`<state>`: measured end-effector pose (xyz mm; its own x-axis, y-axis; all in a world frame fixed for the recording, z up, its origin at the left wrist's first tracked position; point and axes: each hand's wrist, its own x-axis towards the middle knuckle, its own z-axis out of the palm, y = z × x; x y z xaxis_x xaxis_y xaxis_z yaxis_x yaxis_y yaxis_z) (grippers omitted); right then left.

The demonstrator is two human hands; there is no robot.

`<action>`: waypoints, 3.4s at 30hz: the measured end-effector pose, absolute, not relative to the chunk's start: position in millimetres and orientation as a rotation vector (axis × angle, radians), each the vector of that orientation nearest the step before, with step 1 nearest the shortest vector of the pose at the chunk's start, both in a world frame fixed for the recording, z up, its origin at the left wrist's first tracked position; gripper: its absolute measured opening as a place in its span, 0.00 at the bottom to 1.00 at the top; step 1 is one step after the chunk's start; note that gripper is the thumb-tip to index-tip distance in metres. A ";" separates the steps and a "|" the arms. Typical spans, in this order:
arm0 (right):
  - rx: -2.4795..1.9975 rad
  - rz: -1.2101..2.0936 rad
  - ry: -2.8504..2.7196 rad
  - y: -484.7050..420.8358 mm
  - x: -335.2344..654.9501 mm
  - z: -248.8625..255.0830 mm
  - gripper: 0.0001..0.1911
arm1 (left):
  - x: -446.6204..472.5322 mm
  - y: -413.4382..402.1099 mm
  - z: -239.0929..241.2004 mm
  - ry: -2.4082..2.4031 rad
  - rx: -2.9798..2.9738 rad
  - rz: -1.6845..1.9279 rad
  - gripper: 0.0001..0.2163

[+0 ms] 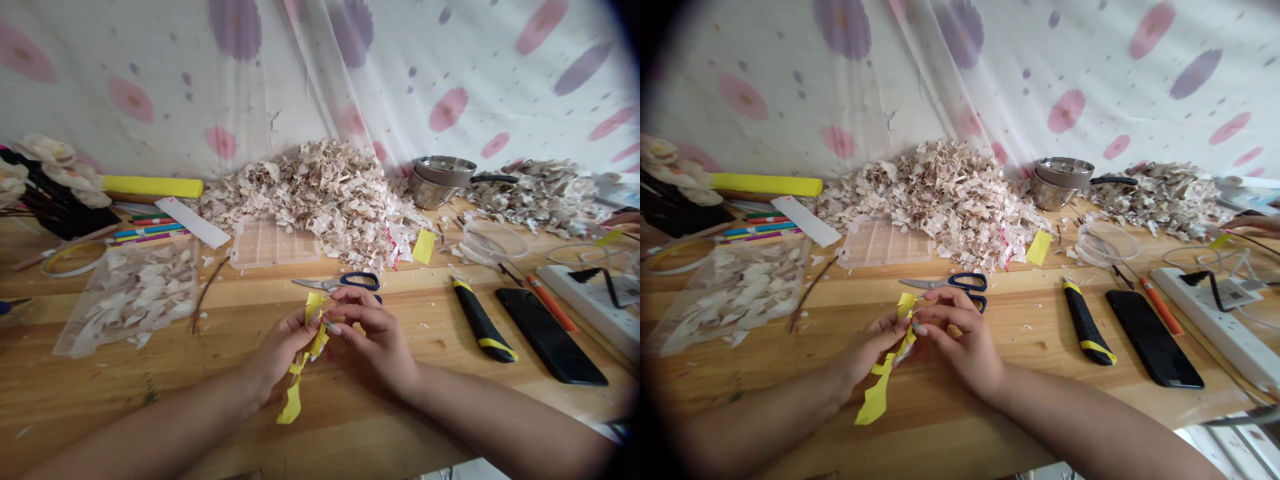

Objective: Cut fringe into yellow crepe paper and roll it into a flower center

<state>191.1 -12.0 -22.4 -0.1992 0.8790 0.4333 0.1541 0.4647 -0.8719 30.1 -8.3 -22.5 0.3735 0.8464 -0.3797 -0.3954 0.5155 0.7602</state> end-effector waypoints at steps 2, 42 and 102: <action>-0.928 0.888 -1.622 -11.0 190.7 -23.6 0.06 | 29.9 -8.3 -20.6 0.850 0.628 0.853 0.15; -1.027 1.275 -1.159 -5.5 182.1 -24.4 0.05 | 30.0 -9.9 -24.5 0.721 0.619 0.807 0.11; -0.869 0.837 -1.617 -17.8 188.7 -14.9 0.04 | 25.8 -8.7 -24.3 0.504 0.831 0.576 0.15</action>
